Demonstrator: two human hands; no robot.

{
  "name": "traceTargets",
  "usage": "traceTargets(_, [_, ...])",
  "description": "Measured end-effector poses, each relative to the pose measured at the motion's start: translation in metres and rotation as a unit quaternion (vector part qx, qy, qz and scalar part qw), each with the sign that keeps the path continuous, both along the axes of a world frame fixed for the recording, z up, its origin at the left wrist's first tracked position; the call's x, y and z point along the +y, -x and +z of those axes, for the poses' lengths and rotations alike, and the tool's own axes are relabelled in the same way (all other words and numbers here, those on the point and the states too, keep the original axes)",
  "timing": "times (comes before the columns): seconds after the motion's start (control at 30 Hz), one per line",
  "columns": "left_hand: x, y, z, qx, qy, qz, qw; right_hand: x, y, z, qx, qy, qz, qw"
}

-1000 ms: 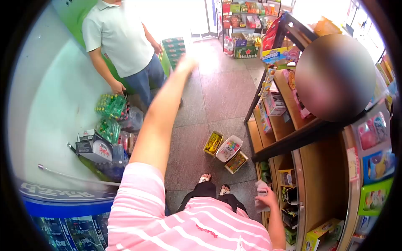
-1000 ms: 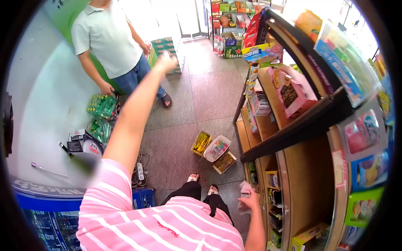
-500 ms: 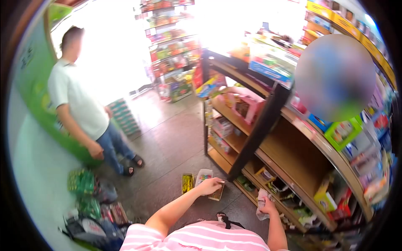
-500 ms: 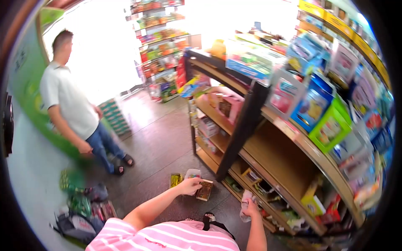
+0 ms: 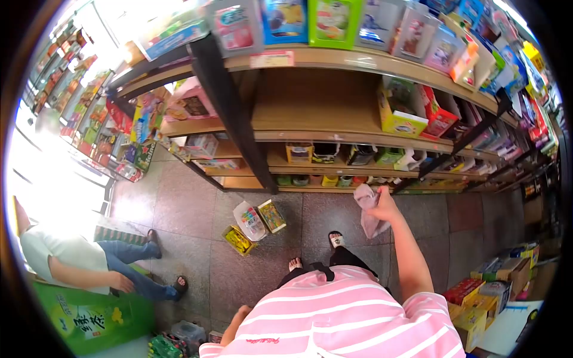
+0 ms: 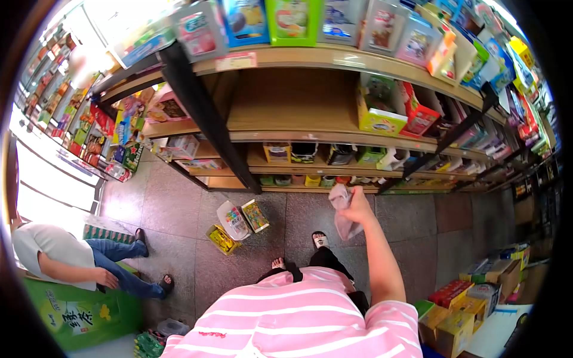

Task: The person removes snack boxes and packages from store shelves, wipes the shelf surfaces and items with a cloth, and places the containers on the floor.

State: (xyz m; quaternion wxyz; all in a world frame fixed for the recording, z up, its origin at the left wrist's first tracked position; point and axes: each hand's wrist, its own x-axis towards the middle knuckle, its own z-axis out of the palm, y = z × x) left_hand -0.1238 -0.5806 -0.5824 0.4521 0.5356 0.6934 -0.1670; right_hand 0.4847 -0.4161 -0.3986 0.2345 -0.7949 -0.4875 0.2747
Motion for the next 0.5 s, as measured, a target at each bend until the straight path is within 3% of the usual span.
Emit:
traceTargets(0.13, [0.086,-0.050,-0.027,0.123,0.015,-0.082,0.989,0.010,-0.040,0.032,0.076,-0.038,0.019,0.996])
traceTargets(0.17, [0.112,-0.038,-0.091,0.135,0.004,-0.297,0.945,0.010,-0.057,0.034,0.075,-0.036,0.019,0.996])
traceTargets(0.2, [0.157,-0.084,-0.057,0.125,0.029,-0.311,0.942,0.012,-0.075,0.037,0.126,-0.069,0.021,0.989])
traceTargets(0.23, [0.182,-0.138,-0.026,0.043,-0.185,-0.016,0.982,0.017,-0.092,0.042,0.176,-0.102,0.025,0.979])
traceTargets(0.27, [0.221,-0.208,0.047,0.022,-0.208,-0.124,0.970,0.017,-0.104,0.059,0.199,-0.121,0.023,0.972])
traceTargets(0.3, [0.255,-0.246,0.056,-0.029,-0.226,-0.115,0.967,0.016,-0.122,0.069,0.239,-0.129,0.027,0.962])
traceTargets(0.33, [0.295,-0.300,0.073,0.006,-0.242,-0.203,0.949,0.013,-0.137,0.078,0.251,-0.130,0.025,0.959])
traceTargets(0.37, [0.305,-0.357,0.123,-0.131,-0.369,-0.149,0.908,0.014,-0.154,0.084,0.264,-0.133,0.026,0.955])
traceTargets(0.47, [0.343,-0.506,0.221,-0.195,-0.480,-0.212,0.829,0.013,-0.204,0.074,0.224,-0.193,0.087,0.951])
traceTargets(0.5, [0.348,-0.549,0.258,-0.187,-0.424,-0.250,0.850,0.013,-0.213,0.075,0.227,-0.221,0.099,0.943])
